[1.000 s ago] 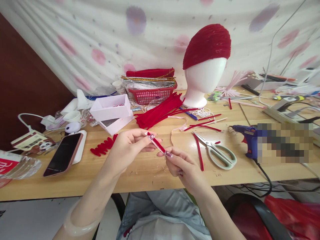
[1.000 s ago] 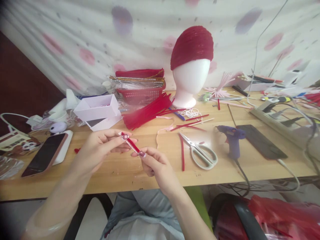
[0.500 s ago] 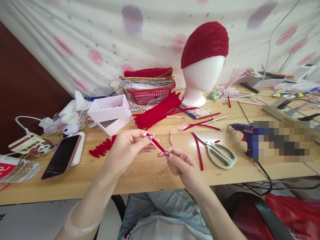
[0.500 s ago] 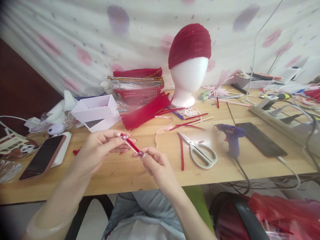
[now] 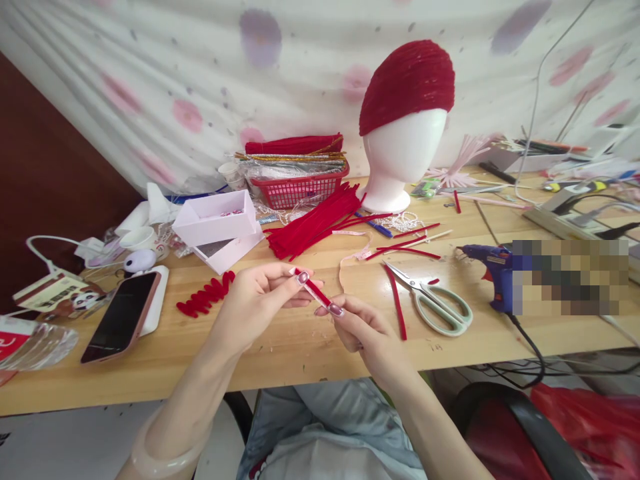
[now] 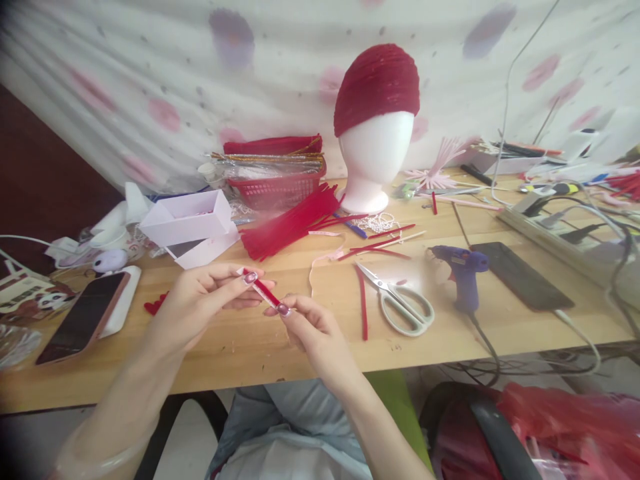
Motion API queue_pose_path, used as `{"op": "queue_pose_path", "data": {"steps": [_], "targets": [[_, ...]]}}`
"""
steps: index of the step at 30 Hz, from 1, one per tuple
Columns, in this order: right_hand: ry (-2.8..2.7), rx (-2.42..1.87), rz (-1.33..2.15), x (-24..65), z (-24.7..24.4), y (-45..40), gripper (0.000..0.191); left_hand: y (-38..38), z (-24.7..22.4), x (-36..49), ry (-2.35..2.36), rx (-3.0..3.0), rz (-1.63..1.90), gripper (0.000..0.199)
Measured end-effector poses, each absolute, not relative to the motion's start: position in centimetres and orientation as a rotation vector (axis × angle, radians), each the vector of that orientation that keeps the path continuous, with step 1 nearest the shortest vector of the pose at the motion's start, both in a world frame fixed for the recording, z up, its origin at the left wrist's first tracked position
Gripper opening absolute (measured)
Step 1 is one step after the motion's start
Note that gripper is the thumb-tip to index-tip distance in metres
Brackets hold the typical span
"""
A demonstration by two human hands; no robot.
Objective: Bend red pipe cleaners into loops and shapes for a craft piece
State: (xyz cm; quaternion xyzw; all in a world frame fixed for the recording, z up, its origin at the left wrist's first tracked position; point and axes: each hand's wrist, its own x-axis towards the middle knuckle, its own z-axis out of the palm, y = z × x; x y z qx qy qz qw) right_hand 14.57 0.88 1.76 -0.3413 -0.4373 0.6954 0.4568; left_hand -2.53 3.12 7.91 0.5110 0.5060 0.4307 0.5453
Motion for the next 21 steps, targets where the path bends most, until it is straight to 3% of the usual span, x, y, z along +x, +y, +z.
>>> {"op": "queue_pose_path", "data": {"steps": [21], "targets": [[-1.081, -0.875, 1.706, 14.99, 1.19, 1.31, 0.031, 3.56, 7.05, -1.91, 1.204, 1.228, 1.027, 0.018]]}}
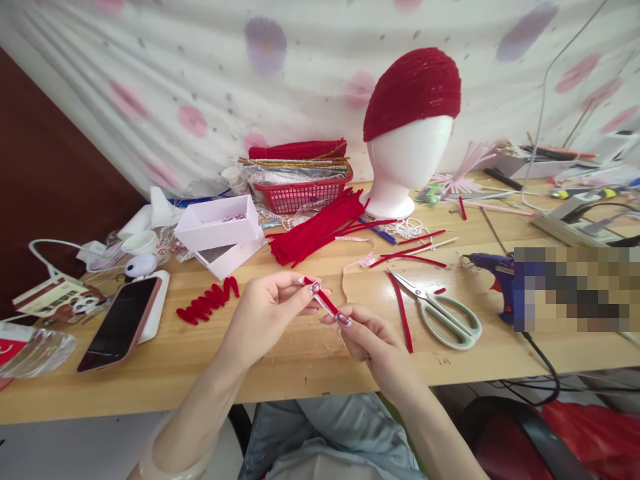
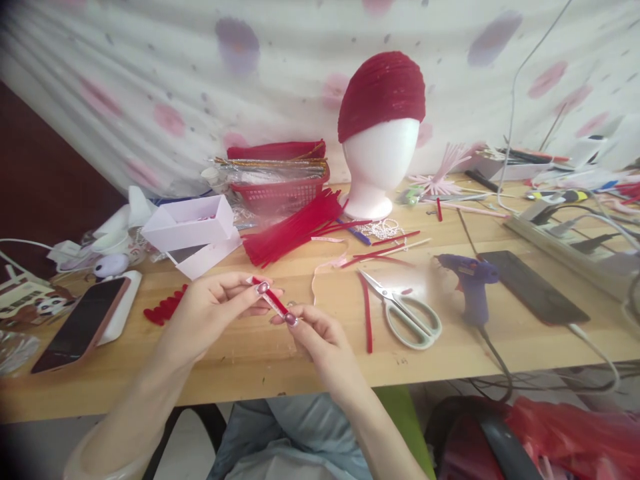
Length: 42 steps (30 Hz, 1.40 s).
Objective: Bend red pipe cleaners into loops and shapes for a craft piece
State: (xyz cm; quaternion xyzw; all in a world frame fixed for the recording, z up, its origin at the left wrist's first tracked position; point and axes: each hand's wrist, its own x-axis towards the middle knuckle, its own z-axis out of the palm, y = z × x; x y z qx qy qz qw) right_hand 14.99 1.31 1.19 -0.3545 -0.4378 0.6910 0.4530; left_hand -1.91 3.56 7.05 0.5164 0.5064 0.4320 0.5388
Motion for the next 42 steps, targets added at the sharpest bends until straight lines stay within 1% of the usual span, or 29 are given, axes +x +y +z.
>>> {"op": "queue_pose_path", "data": {"steps": [8, 15, 22, 29, 42], "targets": [[-1.063, -0.869, 1.725, 15.1, 1.0, 1.4, 0.028, 3.8, 7.2, -2.1, 1.172, 1.172, 1.006, 0.015], [-1.014, -0.869, 1.709, 15.0, 1.2, 1.5, 0.023, 4.0, 7.3, -2.2, 1.174, 1.105, 1.012, 0.02], [-0.997, -0.865, 1.7, 14.8, 1.2, 1.5, 0.027, 4.2, 7.0, -2.2, 1.121, 1.084, 1.047, 0.019], [-0.969, -0.847, 1.726, 14.8, 1.0, 1.6, 0.025, 4.2, 6.7, -2.5, 1.098, 1.084, 1.037, 0.016], [-1.052, -0.871, 1.621, 14.6, 0.2, 1.8, 0.029, 5.0, 5.9, -2.9, 0.967, 0.944, 1.036, 0.017]]}}
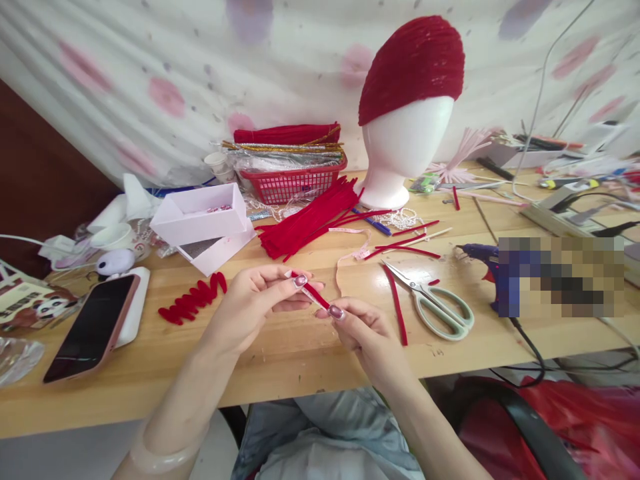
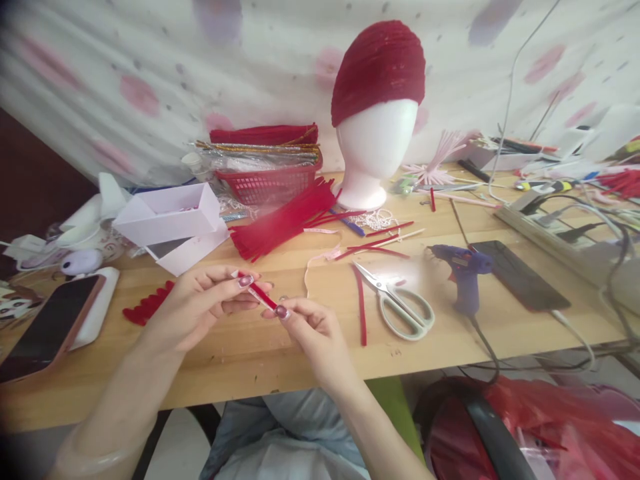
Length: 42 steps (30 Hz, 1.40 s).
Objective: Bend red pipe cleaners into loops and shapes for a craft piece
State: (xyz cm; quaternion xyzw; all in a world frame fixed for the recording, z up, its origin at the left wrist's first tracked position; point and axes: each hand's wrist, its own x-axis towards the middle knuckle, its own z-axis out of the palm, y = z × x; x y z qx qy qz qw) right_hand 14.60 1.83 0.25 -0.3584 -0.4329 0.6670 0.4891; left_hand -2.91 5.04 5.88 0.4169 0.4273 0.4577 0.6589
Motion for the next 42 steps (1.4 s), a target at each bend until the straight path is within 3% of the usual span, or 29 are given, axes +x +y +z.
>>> {"op": "queue_pose_path", "data": {"steps": [27, 37, 42], "targets": [[-1.2, -1.086, 1.256, 15.0, -0.2, 1.7, 0.029, 4.3, 5.3, -0.8, 1.065, 1.104, 1.163, 0.009], [-1.453, -1.258, 0.847, 15.9, -0.3, 1.8, 0.027, 1.8, 5.5, 0.0, 1.23, 2.03, 1.21, 0.023], [-1.585, -1.434, 0.32, 18.9, -0.5, 2.4, 0.018, 3.7, 5.3, -1.4, 1.337, 1.919, 1.069, 0.027]]}}
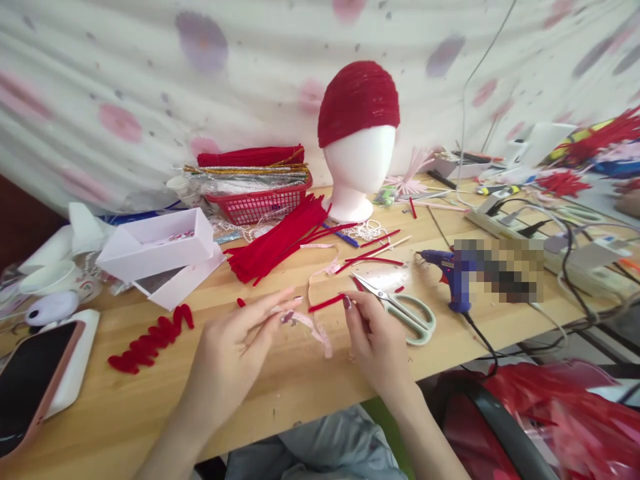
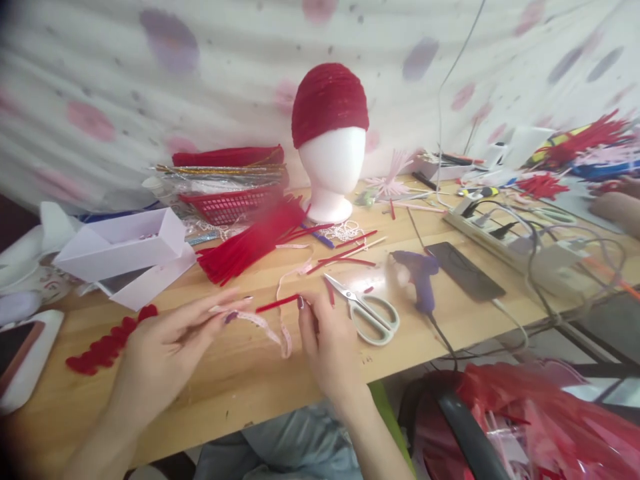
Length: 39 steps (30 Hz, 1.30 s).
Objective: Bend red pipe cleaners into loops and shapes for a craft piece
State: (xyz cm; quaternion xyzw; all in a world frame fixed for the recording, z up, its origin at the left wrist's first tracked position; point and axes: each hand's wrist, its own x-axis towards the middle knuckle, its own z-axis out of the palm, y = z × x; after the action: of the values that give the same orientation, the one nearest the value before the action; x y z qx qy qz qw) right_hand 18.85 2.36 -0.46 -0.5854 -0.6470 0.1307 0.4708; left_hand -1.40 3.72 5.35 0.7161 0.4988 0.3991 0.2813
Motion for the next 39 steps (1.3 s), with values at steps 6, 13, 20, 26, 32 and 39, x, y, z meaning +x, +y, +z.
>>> {"op": "queue_pose_path", "data": {"steps": [6, 13, 20, 26, 32, 39], "targets": [[-1.72, -1.223, 0.131, 19.8, 0.3, 2.5, 0.022, 5.6, 5.4, -0.8, 1.264, 1.736, 0.901, 0.025], [-1.708, -1.066, 0.153, 17.6, 0.5, 2.1, 0.027, 4.3, 5.8, 1.4, 1.086, 1.246, 0.841, 0.018], [-1.547, -1.093, 0.734, 16.5, 0.8, 1.6, 0.027, 4.2, 4.4, 1.2, 0.953, 1.002, 1.02, 0.023], [-1.182, -0.977, 1.273, 15.8, 0.9, 1.0, 0.024, 4.2, 3.8, 1.5, 0.957, 0.882, 1.212, 0.025], [-1.27, -0.974, 1.264, 15.8, 1.3, 0.6, 0.024, 3.4, 2.7, 2.7, 1.055, 0.866, 1.378, 0.021], [-1.192, -0.977, 1.276, 15.0, 0.8, 0.1, 0.023, 2.8, 2.3, 3.7, 0.96, 0.737, 1.431, 0.02]]}}
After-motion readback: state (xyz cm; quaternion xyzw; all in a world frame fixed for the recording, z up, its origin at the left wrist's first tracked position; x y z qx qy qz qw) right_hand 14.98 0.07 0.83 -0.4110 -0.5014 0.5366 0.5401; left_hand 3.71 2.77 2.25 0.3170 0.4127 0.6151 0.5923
